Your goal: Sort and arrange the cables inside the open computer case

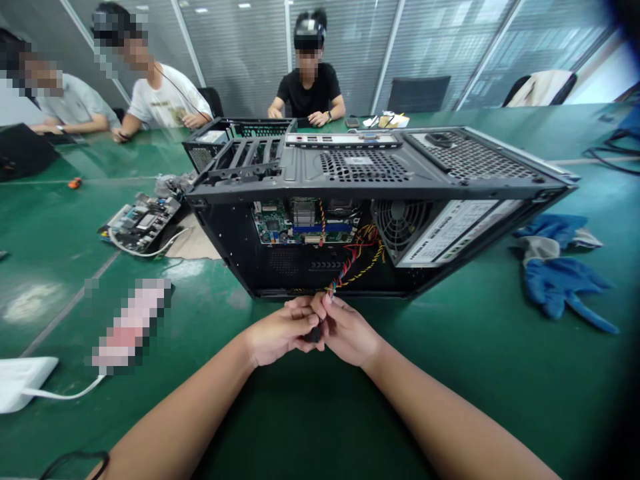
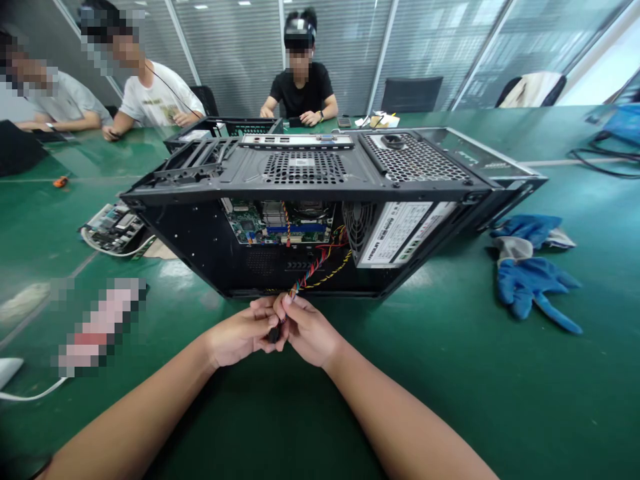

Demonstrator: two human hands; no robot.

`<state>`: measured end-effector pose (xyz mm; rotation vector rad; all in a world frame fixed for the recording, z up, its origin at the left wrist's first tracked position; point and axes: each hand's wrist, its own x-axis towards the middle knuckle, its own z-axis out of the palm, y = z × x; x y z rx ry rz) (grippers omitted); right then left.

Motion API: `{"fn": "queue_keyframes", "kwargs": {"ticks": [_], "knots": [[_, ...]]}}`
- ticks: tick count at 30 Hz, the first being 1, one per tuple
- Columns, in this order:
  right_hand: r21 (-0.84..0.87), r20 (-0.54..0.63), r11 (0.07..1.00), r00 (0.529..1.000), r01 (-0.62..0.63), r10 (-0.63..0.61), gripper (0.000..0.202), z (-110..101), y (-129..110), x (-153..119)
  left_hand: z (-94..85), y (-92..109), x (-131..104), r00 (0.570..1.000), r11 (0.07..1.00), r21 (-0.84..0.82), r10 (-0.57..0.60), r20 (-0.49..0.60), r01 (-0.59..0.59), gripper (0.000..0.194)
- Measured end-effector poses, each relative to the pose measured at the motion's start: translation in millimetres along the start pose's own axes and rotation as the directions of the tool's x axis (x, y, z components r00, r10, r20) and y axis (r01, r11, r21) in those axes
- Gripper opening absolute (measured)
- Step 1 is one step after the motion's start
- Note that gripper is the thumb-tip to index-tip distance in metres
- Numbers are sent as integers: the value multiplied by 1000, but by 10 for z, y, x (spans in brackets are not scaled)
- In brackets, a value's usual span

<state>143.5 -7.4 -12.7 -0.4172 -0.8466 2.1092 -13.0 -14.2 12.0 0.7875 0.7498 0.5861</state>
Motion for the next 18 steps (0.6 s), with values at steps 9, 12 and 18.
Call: {"fn": "queue_keyframes", "kwargs": {"ticks": [9,12,18], "knots": [[-10,-18,1000,1000,-10,10,36,23,-5,0,-19,-35,26,994,970,219,108,9,-107,37],[-14,-13,1000,1000,0,0,37,20,7,6,-42,-39,19,995,984,152,92,30,-96,36],[-19,-16,1000,1000,11,-11,37,1,20,14,-56,-14,9,994,998,11,58,91,-59,33]]}}
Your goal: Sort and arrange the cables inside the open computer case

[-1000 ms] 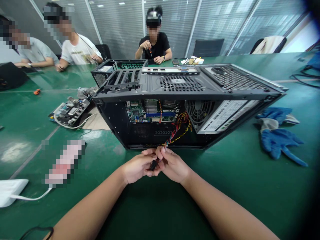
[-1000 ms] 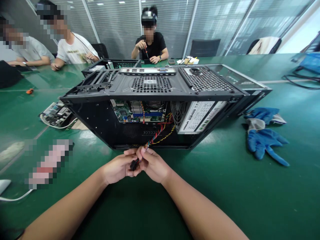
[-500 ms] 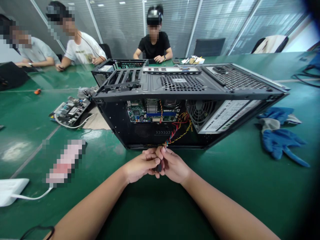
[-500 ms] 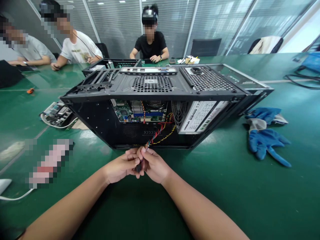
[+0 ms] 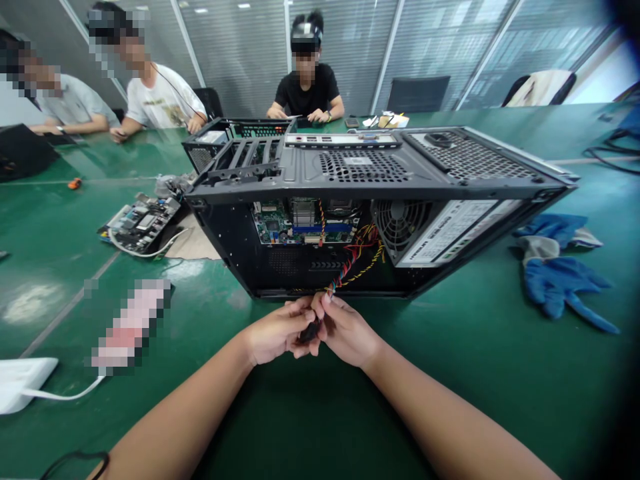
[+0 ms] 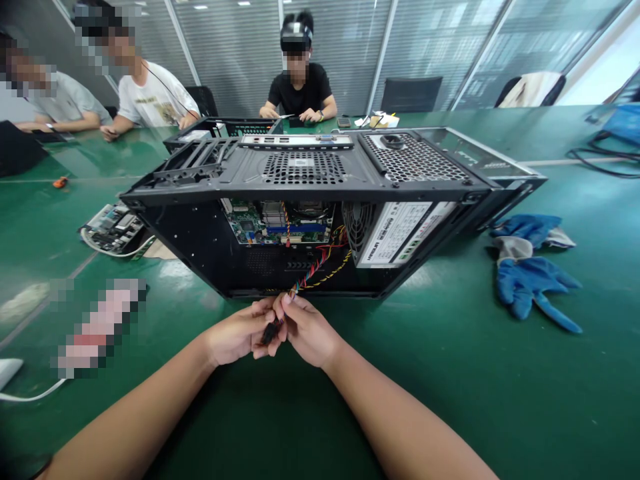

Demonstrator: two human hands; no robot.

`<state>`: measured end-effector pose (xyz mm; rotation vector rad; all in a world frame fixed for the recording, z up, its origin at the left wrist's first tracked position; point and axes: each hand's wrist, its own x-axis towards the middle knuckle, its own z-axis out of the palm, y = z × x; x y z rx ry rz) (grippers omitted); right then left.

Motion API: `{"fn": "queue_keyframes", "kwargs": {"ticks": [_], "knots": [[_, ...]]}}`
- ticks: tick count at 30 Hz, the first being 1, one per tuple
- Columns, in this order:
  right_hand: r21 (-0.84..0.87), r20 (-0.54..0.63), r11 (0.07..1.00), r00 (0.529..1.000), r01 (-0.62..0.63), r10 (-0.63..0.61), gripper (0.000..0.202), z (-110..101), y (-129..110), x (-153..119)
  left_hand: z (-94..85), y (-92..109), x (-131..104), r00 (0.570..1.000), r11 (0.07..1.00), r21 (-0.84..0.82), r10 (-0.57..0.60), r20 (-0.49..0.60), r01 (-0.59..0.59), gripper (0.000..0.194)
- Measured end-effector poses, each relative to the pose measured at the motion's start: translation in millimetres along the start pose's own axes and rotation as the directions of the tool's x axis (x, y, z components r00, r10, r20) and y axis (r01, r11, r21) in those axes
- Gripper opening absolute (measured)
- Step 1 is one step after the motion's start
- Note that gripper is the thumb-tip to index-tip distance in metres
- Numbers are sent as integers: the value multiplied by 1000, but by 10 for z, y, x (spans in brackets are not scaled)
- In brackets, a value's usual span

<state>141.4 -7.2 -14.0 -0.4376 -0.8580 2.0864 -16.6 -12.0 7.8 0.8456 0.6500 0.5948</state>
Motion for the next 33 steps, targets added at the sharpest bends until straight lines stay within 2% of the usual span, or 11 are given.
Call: {"fn": "queue_keyframes", "kwargs": {"ticks": [9,15,17,22,25,30,33], "knots": [[-23,-37,999,999,26,-27,38,48,-18,-6,-28,16,52,989,944,308,137,-53,-114,35],[-67,-82,995,994,70,-75,39,63,-17,-11,-13,58,26,974,768,623,221,-43,-147,33],[-68,-90,995,993,70,-76,38,68,-16,-10,12,68,13,976,784,603,214,-44,-145,37],[-61,-97,996,993,65,-71,36,64,-25,-7,9,35,-6,995,932,359,69,-67,-40,47],[-54,-130,997,989,60,-66,36,49,-22,-1,-18,13,-7,998,953,303,43,-41,-28,49],[-30,-146,999,988,45,-49,37,46,-6,3,0,24,14,994,903,422,101,-32,-78,44],[-25,-173,999,984,42,-46,37,65,-15,0,8,23,28,980,795,588,200,-21,-150,37]]}}
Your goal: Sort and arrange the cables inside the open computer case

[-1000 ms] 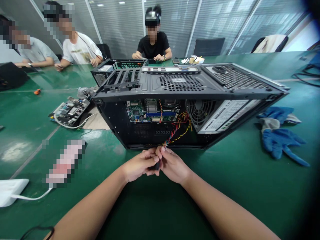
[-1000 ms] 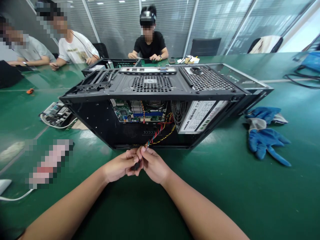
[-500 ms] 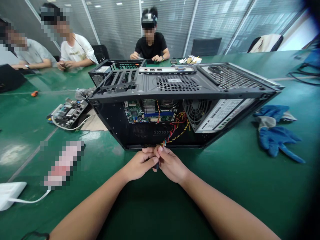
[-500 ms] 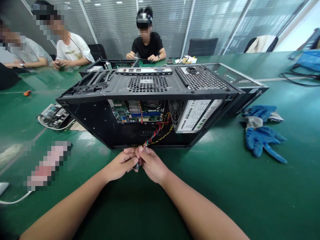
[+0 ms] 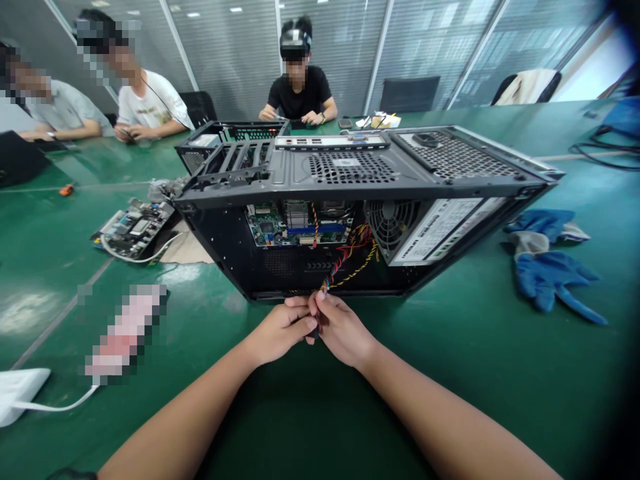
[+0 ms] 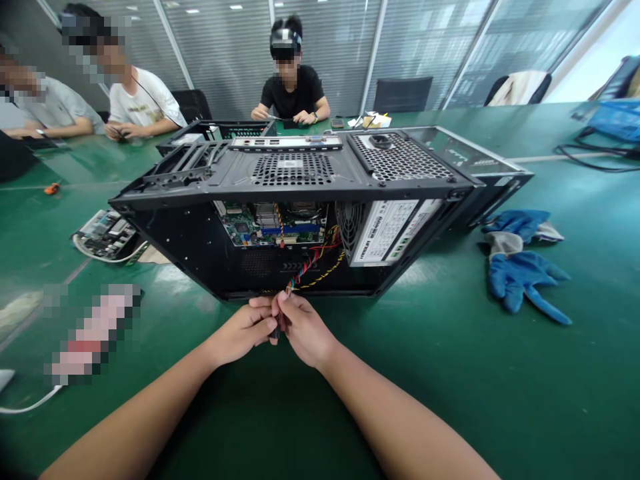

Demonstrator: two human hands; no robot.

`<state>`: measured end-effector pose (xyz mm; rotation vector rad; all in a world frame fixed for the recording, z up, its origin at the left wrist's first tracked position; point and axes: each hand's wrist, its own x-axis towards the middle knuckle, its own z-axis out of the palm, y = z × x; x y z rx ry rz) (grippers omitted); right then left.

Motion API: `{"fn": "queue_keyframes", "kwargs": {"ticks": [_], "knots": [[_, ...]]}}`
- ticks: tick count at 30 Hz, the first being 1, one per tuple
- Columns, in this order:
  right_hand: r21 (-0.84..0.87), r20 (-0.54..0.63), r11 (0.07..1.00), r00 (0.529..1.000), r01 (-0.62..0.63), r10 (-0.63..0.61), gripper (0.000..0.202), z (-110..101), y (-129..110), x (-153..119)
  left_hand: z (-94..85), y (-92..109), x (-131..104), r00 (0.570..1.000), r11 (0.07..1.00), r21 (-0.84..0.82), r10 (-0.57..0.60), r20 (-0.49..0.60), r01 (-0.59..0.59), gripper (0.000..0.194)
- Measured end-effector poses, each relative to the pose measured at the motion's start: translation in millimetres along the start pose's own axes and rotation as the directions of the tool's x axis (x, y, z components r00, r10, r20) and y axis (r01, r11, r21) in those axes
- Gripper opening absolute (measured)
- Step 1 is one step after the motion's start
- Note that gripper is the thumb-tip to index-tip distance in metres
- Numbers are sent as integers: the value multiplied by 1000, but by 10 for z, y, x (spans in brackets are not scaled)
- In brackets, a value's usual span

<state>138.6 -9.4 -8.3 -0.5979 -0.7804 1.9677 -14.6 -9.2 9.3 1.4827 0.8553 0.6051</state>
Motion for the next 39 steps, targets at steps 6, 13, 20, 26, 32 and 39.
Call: {"fn": "queue_keyframes", "kwargs": {"ticks": [6,13,20,26,32,39], "knots": [[-28,-30,999,999,17,-17,38,19,-7,3,1,-43,-7,989,922,378,125,-84,-85,24],[-78,-49,997,999,0,-4,39,-5,20,20,-21,-28,-12,999,991,130,29,23,-32,53],[-36,-21,999,999,25,-26,39,32,11,9,3,39,-8,989,895,445,94,-117,-32,32],[-148,-40,984,993,101,-107,39,61,30,4,6,13,14,968,737,675,172,-180,-5,26],[-238,-84,960,982,145,-168,40,78,63,1,34,-18,-18,953,570,818,195,-232,82,25],[-281,-86,950,982,136,-166,37,23,75,6,43,103,-41,962,764,643,208,-175,-49,24]]}}
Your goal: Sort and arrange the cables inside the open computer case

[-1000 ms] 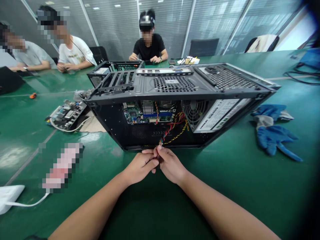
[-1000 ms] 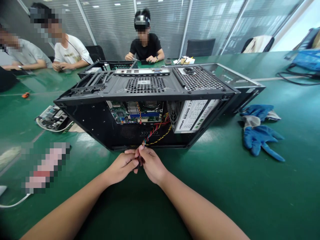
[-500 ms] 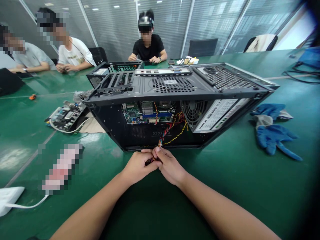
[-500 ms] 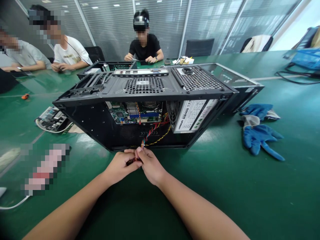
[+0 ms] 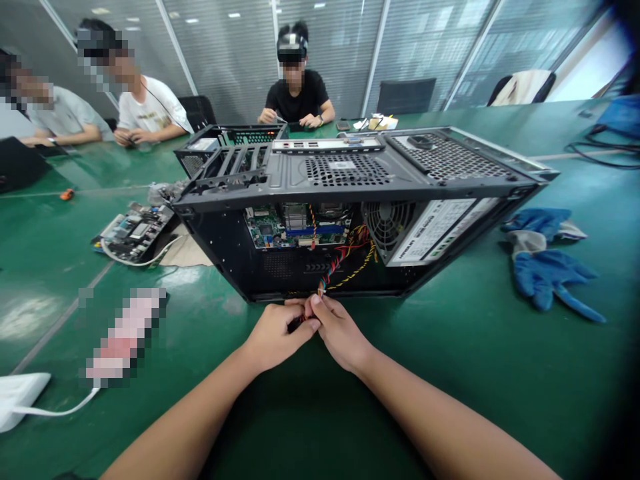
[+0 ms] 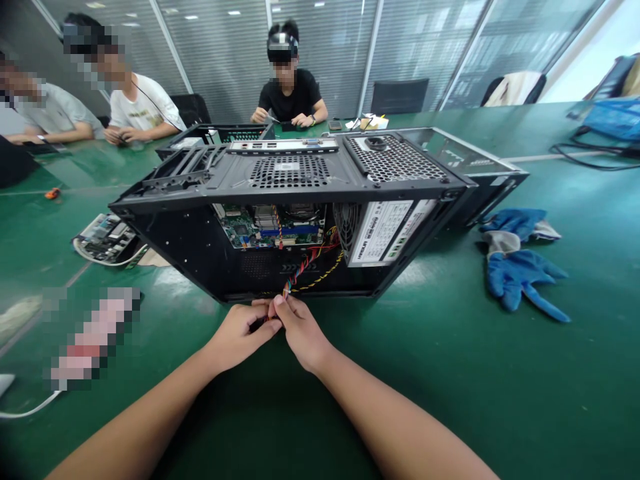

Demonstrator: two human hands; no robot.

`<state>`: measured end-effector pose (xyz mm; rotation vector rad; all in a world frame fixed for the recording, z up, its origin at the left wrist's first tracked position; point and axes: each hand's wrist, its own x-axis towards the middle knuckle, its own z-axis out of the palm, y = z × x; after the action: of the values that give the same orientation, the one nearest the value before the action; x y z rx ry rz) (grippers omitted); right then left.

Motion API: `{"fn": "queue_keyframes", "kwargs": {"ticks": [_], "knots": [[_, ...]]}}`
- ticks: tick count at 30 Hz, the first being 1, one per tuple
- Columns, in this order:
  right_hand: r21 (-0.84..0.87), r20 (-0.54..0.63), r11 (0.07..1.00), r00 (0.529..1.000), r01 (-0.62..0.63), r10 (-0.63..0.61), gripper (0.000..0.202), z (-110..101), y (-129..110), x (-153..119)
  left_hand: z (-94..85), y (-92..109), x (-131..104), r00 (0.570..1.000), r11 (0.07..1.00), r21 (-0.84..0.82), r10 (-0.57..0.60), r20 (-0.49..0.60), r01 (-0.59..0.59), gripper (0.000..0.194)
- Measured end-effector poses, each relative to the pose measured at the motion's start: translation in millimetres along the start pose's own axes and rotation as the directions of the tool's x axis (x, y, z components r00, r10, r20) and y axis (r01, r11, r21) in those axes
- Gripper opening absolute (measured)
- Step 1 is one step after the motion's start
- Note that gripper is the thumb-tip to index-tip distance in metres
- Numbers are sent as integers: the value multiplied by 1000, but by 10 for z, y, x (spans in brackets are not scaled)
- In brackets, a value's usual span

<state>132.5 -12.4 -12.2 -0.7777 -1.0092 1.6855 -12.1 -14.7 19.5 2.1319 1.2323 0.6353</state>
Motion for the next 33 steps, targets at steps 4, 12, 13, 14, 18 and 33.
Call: {"fn": "queue_keyframes", "kwargs": {"ticks": [4,12,13,14,18,33], "knots": [[-40,-19,999,1000,15,-16,39,-3,17,6,-2,-19,28,1000,999,29,14,-3,-13,15],[-163,-49,985,997,55,-63,39,39,-21,-12,44,-84,-22,1000,938,345,6,-21,2,18],[-187,-55,981,996,60,-72,39,40,-25,-15,44,-76,-27,1000,929,369,12,-26,-2,18],[-208,-62,976,995,67,-82,39,40,-27,-19,44,-65,-30,999,924,381,15,-30,-2,18],[-288,-88,954,990,81,-111,39,10,-20,-21,34,-10,-32,998,953,300,-20,-66,39,18],[-136,-67,989,996,51,-61,38,15,-27,-4,-3,8,46,998,994,-87,-68,-5,68,11]]}}
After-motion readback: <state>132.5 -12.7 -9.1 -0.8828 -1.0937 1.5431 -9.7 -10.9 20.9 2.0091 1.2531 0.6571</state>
